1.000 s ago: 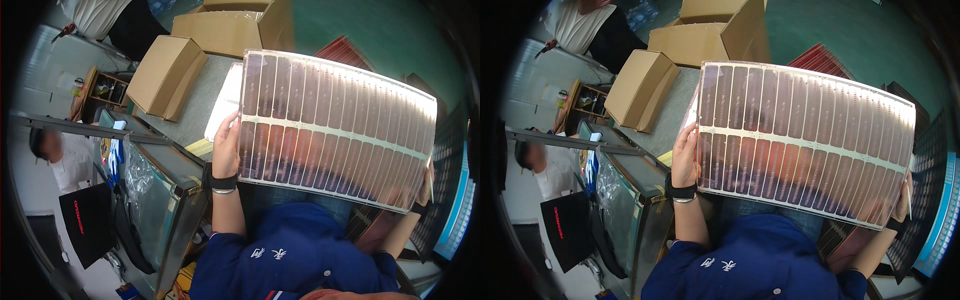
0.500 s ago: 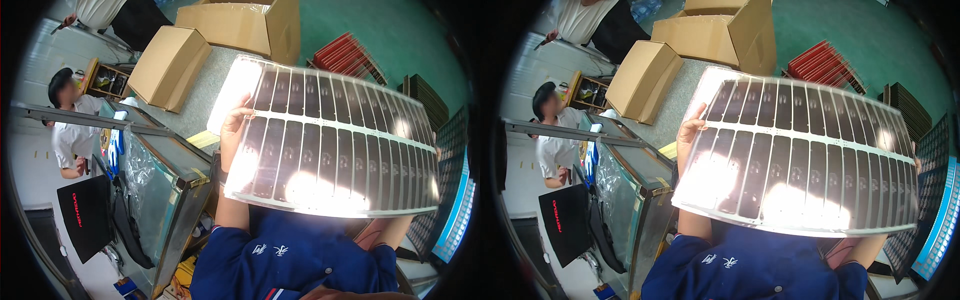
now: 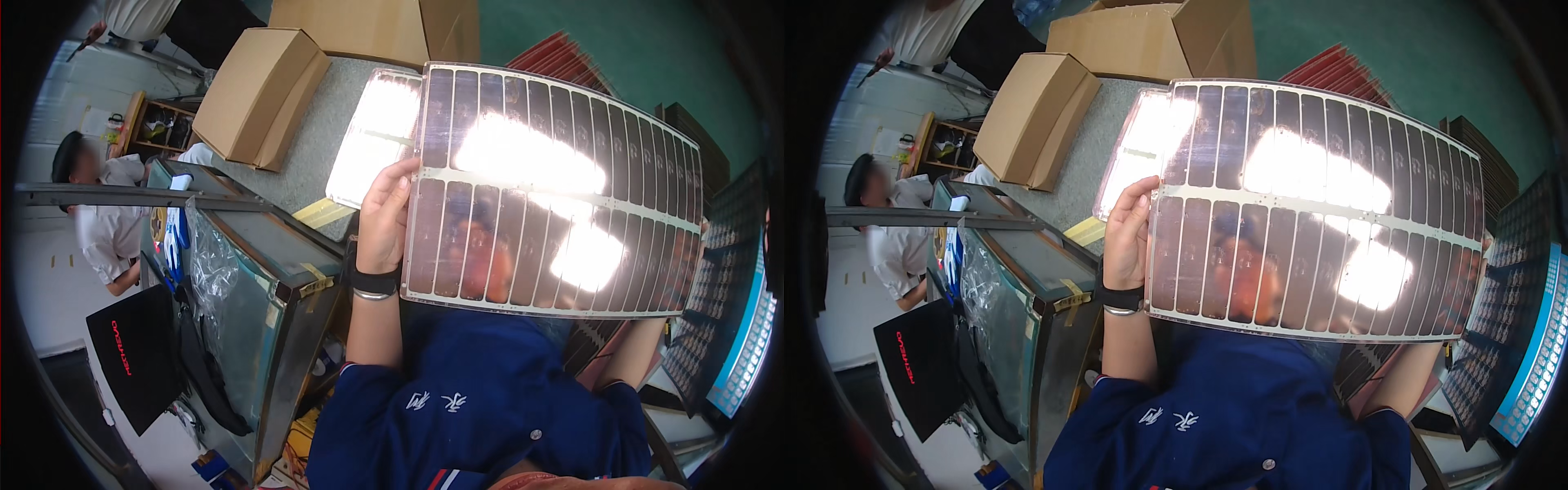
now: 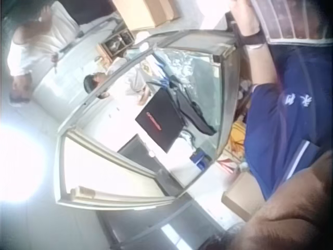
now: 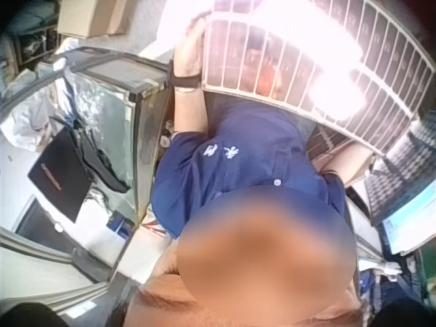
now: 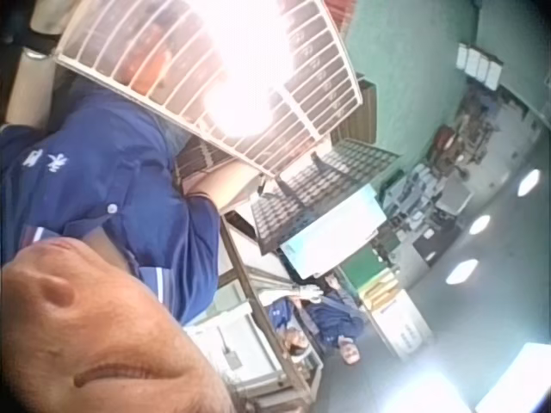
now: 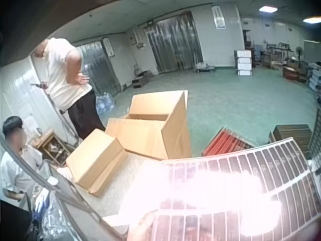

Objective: Inspecting and flipping flexible solar panels under an inspection light to check for defects.

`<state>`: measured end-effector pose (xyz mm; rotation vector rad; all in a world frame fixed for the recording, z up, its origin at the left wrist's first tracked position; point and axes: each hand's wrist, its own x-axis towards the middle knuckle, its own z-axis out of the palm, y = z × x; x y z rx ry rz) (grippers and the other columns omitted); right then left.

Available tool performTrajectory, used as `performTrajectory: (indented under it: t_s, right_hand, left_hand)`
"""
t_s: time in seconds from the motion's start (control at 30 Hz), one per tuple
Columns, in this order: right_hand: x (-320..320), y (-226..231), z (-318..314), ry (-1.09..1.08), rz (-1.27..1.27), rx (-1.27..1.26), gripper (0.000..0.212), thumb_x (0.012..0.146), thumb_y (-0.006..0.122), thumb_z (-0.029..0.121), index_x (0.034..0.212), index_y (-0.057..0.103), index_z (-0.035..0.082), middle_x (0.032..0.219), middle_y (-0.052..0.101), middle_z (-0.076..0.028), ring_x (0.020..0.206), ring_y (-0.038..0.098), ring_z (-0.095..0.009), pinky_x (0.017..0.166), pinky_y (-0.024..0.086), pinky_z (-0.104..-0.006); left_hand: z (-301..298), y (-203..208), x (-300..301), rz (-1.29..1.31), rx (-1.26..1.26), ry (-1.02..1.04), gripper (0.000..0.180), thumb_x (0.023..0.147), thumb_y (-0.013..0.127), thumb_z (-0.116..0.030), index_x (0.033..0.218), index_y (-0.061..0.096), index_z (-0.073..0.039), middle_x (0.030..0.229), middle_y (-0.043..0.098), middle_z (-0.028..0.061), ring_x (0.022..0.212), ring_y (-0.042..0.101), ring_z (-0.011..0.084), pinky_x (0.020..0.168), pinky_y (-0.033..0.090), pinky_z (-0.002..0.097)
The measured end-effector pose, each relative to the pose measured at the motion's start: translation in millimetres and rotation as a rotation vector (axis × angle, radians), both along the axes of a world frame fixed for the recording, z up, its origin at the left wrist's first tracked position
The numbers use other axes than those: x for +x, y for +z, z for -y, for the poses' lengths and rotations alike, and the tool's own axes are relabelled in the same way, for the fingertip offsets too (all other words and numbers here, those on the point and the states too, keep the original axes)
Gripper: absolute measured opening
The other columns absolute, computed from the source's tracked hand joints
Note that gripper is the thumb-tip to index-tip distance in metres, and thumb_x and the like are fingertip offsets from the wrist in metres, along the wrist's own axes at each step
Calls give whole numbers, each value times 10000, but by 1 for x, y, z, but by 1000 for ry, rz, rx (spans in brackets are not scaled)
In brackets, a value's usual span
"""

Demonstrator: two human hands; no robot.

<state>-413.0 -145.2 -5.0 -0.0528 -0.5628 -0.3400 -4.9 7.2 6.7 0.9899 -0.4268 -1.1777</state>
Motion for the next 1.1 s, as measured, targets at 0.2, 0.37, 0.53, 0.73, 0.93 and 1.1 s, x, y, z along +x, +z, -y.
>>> performTrajectory:
  t_s: [0.2,0.37,0.53,0.73,0.93,1.1]
  right_hand:
    - [8,1,-1,179,86,47,501,935,291,367,1357,300,98,1371,339,-149,1227,381,-247,1051,277,-377]
    - [19,-1,-2,127,78,42,518,927,296,387,1360,297,102,1374,336,-147,1230,378,-254,1052,275,-382]
    - [12,-7,2,-331,-154,-32,536,919,302,407,1361,296,104,1375,335,-145,1231,376,-260,1051,275,-387]
    - [-1,-22,1,-1162,-926,-329,558,908,308,431,1362,294,107,1377,334,-142,1232,374,-267,1050,275,-394]
    - [9,-22,-9,-1540,-1493,-712,579,898,314,454,1363,293,109,1378,332,-140,1233,372,-274,1049,275,-401]
    - [21,-17,-10,-1646,-1744,-955,598,890,319,474,1364,292,111,1379,331,-137,1234,371,-280,1048,275,-406]
  left_hand:
    - [6,4,-5,49,-27,-3,267,888,500,-85,1141,483,0,1022,576,74,922,571,116,803,476,235]
    - [3,2,2,52,-19,-25,269,888,501,-77,1146,485,-5,1015,571,64,908,563,103,798,468,233]
    - [6,-9,5,167,3,-11,250,884,503,-68,1126,503,-5,1036,573,66,929,556,102,824,457,236]
    - [-4,-3,3,128,-15,5,244,892,480,-59,1131,506,-17,1023,575,56,889,541,88,785,444,212]
    - [-9,10,5,230,3,-105,294,875,481,-43,1169,488,-45,1121,540,53,856,502,26,673,415,141]
    - [-12,-5,7,190,-26,-141,340,847,470,15,1180,481,-50,1169,507,57,875,514,38,678,430,147]
